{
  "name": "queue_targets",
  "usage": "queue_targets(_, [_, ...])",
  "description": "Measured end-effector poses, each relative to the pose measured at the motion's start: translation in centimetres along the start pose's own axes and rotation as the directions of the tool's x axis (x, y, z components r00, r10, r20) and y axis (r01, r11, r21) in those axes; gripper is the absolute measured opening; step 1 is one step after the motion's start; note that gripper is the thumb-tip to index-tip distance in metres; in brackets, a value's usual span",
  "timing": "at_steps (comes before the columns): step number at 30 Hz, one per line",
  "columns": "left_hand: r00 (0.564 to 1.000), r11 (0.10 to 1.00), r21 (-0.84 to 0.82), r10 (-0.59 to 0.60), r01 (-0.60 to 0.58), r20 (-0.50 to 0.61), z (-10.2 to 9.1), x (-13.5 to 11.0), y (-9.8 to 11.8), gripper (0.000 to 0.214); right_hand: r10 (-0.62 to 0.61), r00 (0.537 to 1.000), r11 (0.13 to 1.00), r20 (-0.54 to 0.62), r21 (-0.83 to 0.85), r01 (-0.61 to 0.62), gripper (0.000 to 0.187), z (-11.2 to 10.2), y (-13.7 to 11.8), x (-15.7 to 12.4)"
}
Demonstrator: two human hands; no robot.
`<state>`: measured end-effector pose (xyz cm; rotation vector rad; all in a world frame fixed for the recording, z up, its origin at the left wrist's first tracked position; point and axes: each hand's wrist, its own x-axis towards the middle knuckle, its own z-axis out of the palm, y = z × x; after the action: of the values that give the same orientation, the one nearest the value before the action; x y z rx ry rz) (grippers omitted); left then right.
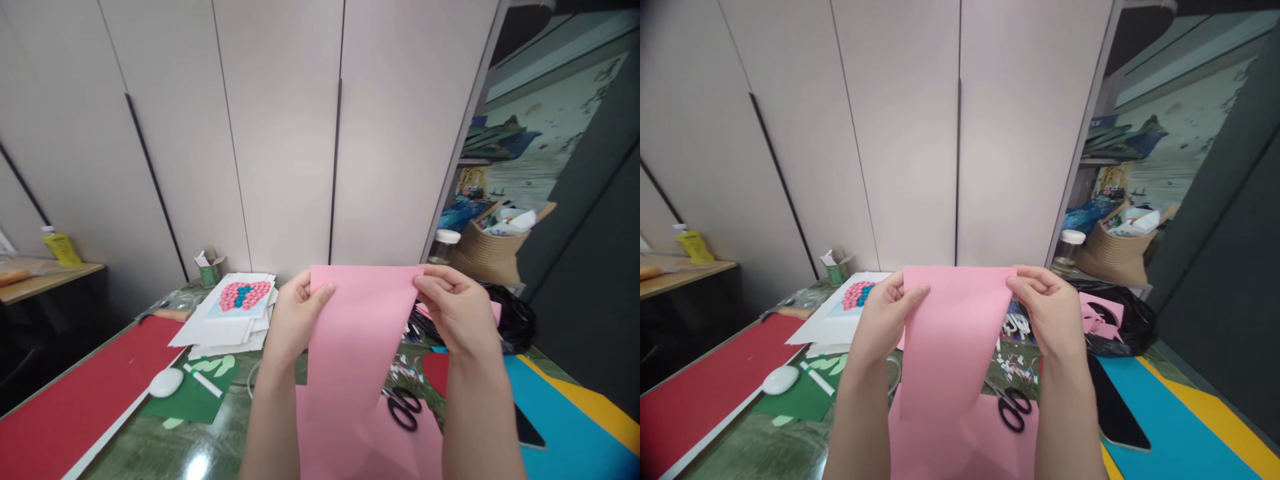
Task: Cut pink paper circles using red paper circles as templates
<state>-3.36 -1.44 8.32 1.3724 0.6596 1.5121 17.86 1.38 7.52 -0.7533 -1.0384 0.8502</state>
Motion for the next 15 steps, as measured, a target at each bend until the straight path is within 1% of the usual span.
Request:
queue_targets(5, [1.000, 1.000, -0.001, -0.010, 0.010, -0.011, 0.04, 0.07, -0.07, 0.029, -0.025, 1.000, 0.999, 0.013, -0.023, 0.026, 0.020, -0.06, 0.06, 0.01])
queue_targets(10, [1.000, 1.000, -0.002, -0.006, 0.006, -0.008, -0.04, 0.04, -0.16, 0.030, -0.021, 1.000, 0.999, 0.023, 0.025, 0.020, 0.020, 0.27, -0.32, -0.19])
queue_targets(15, [1.000, 1.000, 0.022, -0.012, 0.012, -0.019, 0.06, 0.02, 0.04, 0.030, -0.037, 0.999, 0.999, -0.007, 0.005, 0.037, 0.019, 0.51, -0.32, -0.18])
